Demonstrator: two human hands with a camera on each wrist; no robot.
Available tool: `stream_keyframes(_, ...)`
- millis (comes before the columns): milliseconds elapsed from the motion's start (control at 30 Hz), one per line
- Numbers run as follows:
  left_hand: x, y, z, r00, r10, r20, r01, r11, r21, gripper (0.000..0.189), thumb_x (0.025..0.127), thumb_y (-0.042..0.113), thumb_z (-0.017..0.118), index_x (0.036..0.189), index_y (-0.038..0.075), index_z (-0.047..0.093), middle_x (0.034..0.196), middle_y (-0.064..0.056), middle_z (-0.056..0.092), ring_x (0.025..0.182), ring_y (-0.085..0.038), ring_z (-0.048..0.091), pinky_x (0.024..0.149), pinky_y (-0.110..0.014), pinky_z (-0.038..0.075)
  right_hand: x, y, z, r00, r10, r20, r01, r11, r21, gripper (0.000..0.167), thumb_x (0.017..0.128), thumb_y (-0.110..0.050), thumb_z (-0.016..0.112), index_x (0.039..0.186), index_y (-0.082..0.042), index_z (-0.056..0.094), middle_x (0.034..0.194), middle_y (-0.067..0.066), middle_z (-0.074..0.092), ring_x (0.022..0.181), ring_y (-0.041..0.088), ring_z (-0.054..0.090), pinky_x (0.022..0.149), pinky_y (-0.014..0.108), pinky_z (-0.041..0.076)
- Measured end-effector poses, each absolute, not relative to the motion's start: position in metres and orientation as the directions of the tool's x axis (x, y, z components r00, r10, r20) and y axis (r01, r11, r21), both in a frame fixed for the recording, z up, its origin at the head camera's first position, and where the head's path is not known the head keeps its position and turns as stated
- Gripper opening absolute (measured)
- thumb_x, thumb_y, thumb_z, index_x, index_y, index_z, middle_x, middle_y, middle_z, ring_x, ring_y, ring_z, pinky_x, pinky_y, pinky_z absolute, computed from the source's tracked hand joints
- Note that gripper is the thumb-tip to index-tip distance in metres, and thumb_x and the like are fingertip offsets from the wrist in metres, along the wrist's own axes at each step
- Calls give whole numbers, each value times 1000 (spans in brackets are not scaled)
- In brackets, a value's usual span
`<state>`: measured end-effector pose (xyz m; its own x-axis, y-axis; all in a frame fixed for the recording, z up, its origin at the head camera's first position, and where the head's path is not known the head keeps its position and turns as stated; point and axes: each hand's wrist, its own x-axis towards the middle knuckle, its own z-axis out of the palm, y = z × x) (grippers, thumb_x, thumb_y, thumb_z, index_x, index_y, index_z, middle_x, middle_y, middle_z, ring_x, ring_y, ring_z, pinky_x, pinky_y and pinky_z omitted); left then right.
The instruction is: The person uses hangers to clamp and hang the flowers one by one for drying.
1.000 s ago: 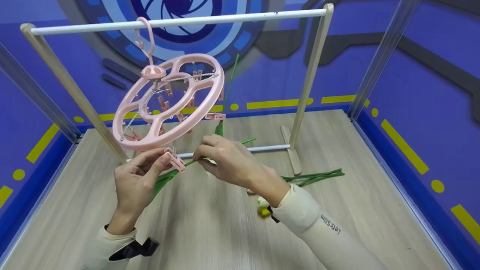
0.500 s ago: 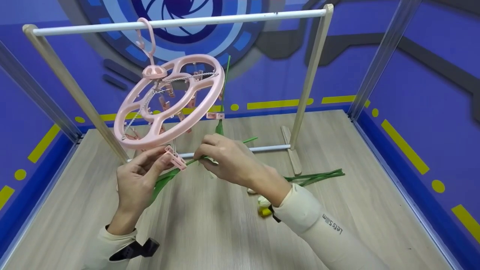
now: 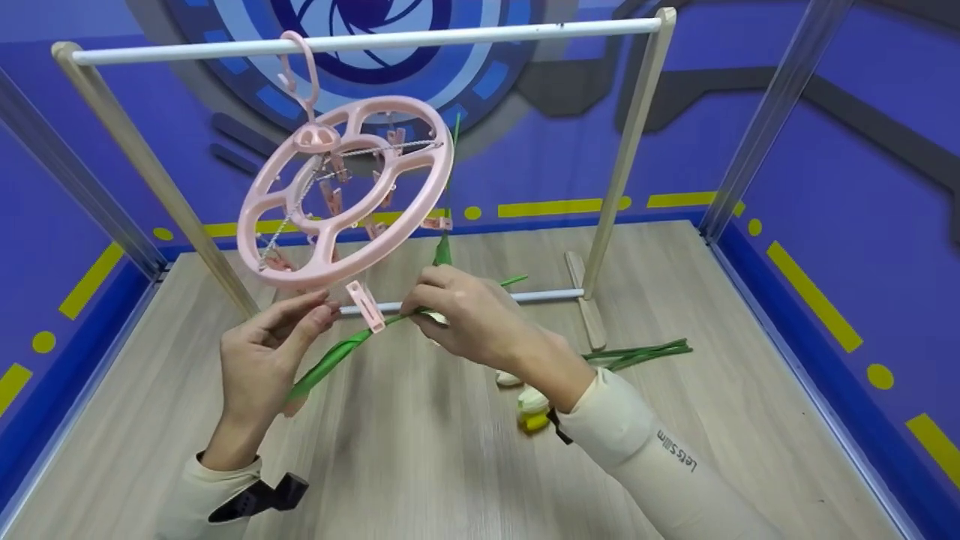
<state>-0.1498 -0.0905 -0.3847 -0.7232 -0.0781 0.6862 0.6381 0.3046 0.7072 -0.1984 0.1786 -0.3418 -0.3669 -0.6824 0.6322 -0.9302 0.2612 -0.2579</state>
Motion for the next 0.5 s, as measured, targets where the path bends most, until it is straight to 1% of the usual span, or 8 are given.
stream_keyframes(133, -148, -100, -388, -724, -139, 676, 613, 320, 722, 15, 96, 6, 80, 111, 2, 81, 101, -3, 80, 82, -19, 76, 74, -25, 64, -200, 184, -344, -378, -676, 632, -926, 271, -264, 23, 88, 8, 82, 106, -6, 77, 103, 2, 72, 91, 18, 68, 75, 33, 64)
stream_keyframes(300, -148, -109, -393, -730, -204, 652, 597, 275, 754, 12, 97, 3, 78, 108, -1, 80, 101, -6, 80, 87, -23, 78, 79, -25, 63, -201, 190, -345, -404, -669, 624, -915, 278, -294, 25, 88, 9, 82, 106, -7, 77, 103, 1, 72, 90, 17, 67, 74, 33, 63)
stream_keyframes(433, -149, -112, -398, -749, -257, 611, 546, 283, 788, 13, 96, 5, 80, 107, -1, 80, 99, -5, 80, 87, -21, 77, 79, -24, 63, -203, 194, -344, -394, -666, 634, -919, 265, -293, 27, 87, 12, 82, 106, -6, 77, 101, 2, 72, 89, 18, 67, 79, 20, 58)
stream_keyframes(500, -149, -113, -402, -761, -288, 582, 510, 289, 810, 14, 95, 6, 82, 107, -1, 79, 99, -5, 79, 87, -20, 76, 79, -24, 63, -204, 195, -344, -384, -664, 641, -923, 259, -284, 27, 86, 12, 82, 106, -6, 78, 100, 2, 71, 89, 18, 67, 81, 16, 55)
